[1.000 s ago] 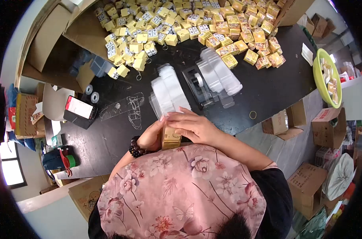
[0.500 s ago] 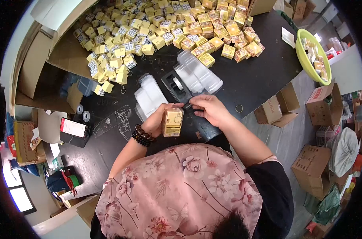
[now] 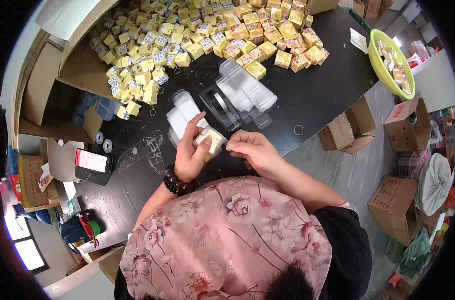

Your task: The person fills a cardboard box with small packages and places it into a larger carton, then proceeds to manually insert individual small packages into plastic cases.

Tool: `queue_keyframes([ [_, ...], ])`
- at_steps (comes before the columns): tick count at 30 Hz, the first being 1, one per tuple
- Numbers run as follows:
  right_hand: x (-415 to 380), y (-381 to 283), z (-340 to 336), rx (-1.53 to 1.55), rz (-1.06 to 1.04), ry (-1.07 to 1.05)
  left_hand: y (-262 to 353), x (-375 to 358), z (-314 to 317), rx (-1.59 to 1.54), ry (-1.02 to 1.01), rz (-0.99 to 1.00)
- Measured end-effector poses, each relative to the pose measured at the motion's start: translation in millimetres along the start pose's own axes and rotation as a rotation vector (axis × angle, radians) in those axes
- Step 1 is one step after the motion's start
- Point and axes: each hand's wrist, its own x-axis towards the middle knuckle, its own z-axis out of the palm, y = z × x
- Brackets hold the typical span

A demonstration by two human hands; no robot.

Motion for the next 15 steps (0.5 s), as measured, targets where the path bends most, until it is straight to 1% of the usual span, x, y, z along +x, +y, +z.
queue_keyframes([
  [1,-1,-6,9,-0.037,0.028,-0.046,4,0,0,0.104,0.046,0.129],
  [2,-1,-10,16,-0.094,0.101,0.023,7,0,-1,0.105,0.046,0.136],
  [3,0,-10,19,-0.095,0.096,0.021,9,-1,-2,0.164,0.048,0.181],
  [4,2,-9,21,-0.121,0.144,0.039,10,-3,-3,0.224,0.051,0.223],
  [5,3,-8,23,-0.147,0.194,0.057,10,-5,-4,0.225,0.054,0.223],
  [6,4,-7,23,-0.149,0.198,0.053,9,-7,-5,0.181,0.039,0.200],
  [8,7,-2,23,-0.303,-0.043,-0.096,3,-12,-7,0.138,0.036,0.172],
  [9,9,0,23,-0.305,-0.037,-0.106,-7,-13,-10,-0.039,-0.050,0.091],
  [10,12,3,23,-0.518,-0.133,-0.107,-16,-16,-12,-0.214,-0.135,0.011],
  [11,15,8,23,-0.728,-0.232,-0.107,-24,-21,-8,-0.578,-0.169,-0.115],
  [12,21,19,29,-0.758,-0.346,-0.047,-24,-28,-12,-0.576,-0.160,-0.117],
  [13,26,21,32,-0.758,-0.345,-0.056,-24,-34,-19,-0.736,-0.168,-0.257],
  [14,30,20,34,-0.955,-0.386,-0.043,-24,-40,-26,-0.898,-0.175,-0.397],
  [15,35,19,38,-1.153,-0.428,-0.031,-25,-45,-34,-0.876,-0.085,-0.304],
])
